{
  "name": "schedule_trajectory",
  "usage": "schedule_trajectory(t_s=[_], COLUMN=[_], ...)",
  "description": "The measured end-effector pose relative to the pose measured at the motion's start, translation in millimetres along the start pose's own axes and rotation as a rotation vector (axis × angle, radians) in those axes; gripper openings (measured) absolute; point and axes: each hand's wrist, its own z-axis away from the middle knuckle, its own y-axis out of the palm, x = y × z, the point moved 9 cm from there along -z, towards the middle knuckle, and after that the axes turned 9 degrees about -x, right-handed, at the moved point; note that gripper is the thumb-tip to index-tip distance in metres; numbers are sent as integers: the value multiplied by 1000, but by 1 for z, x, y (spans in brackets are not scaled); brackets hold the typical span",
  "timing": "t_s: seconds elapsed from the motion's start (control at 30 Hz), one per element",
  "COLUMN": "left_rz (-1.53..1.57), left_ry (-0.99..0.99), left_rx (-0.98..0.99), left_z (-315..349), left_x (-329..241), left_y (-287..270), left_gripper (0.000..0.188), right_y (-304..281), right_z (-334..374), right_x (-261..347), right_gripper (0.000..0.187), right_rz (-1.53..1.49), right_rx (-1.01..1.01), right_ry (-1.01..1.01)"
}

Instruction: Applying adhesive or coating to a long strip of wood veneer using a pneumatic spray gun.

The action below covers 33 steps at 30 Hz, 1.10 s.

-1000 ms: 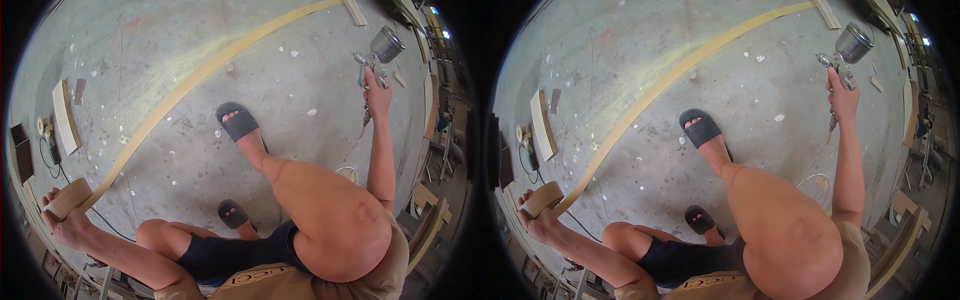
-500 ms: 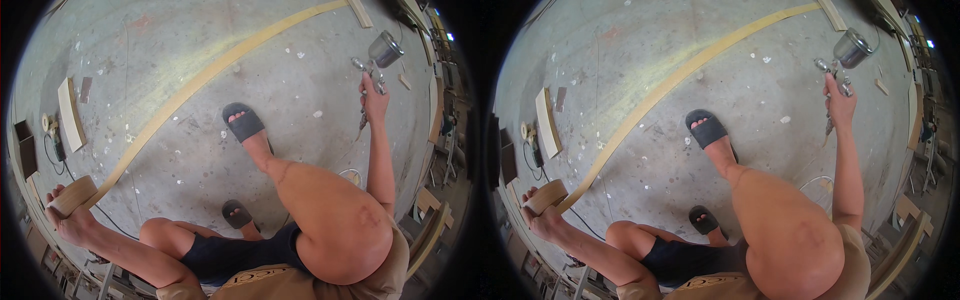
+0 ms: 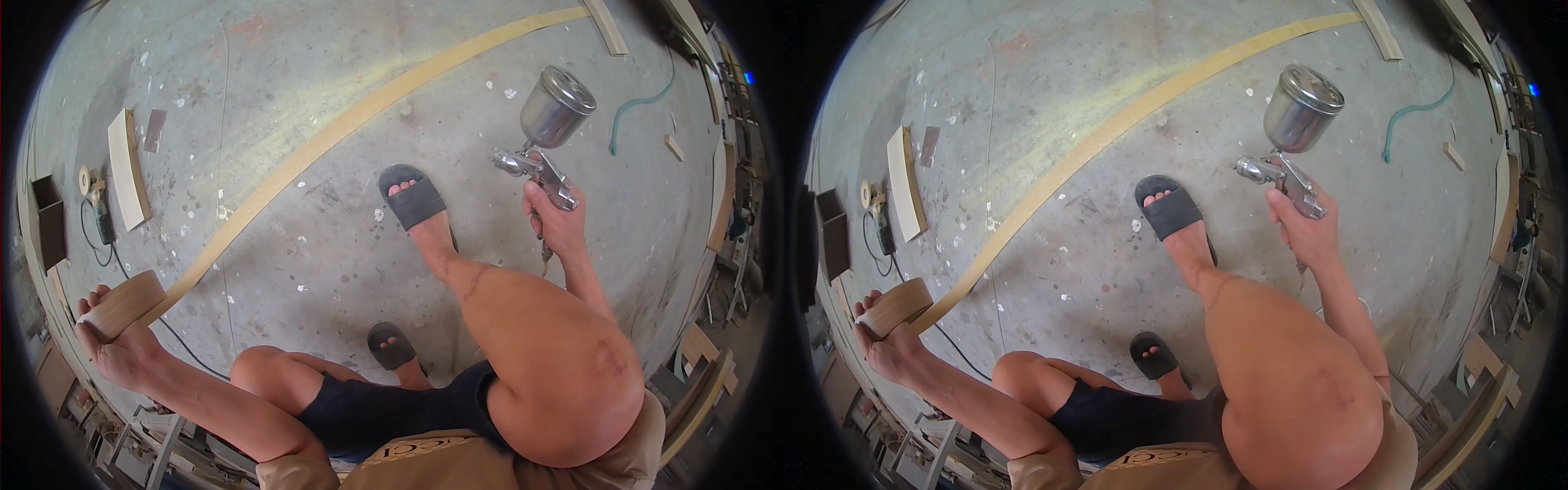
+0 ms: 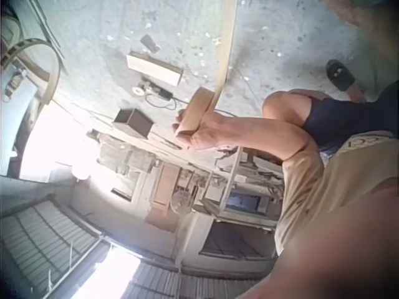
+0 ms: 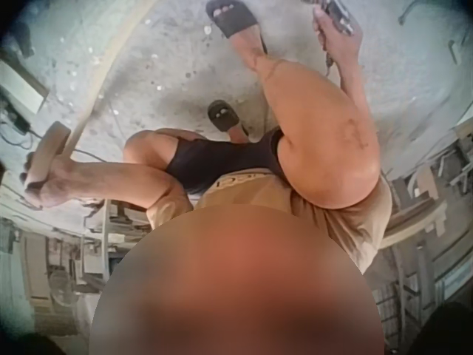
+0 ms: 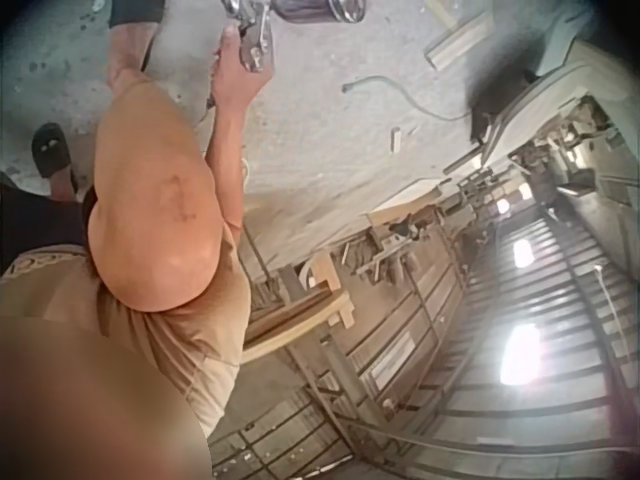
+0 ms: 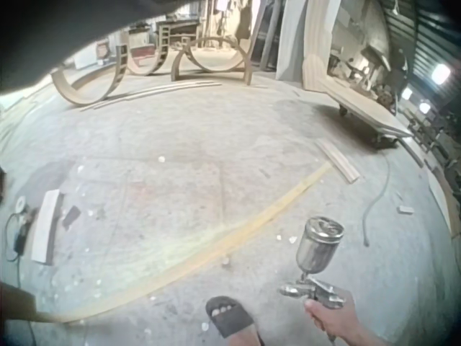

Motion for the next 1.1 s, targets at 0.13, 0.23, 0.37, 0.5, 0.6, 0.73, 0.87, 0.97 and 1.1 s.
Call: schedule_trajectory(t_s=[0.13,0.23,0.37,0.5,0.6,0.73,0.87,0.97,1.1], left_rz=[4,-5,19,35,75,34,29,12,-28], left_ry=[11,27,10,-11,-72,-66,-4,63,178], left_rx=[-27,-30,-35,25,74,1,23,26,168], left_z=[3,1,2,-2,-9,-7,14,28,48], left_x=[-4,-8,-2,-2,9,8,-27,-44,-74], left_y=[-1,-6,-7,-5,-7,-9,12,28,70], left_gripper=[29,29,29,27,27,29,33,41,52], right_y=[-9,-32,-55,-67,-97,-116,-110,-102,-111], right_z=[-13,-26,-37,-44,-54,-67,-75,-61,-47], right_x=[0,2,0,10,-1,-36,-110,-167,-231], right_gripper=[40,39,39,36,29,23,27,32,40], right_rz=[2,20,97,101,159,112,-8,-110,-5], right_rx=[-62,-167,-262,-319,-380,-507,-481,-480,-444], right_ry=[-50,-106,-99,-136,-89,-140,-82,21,91])
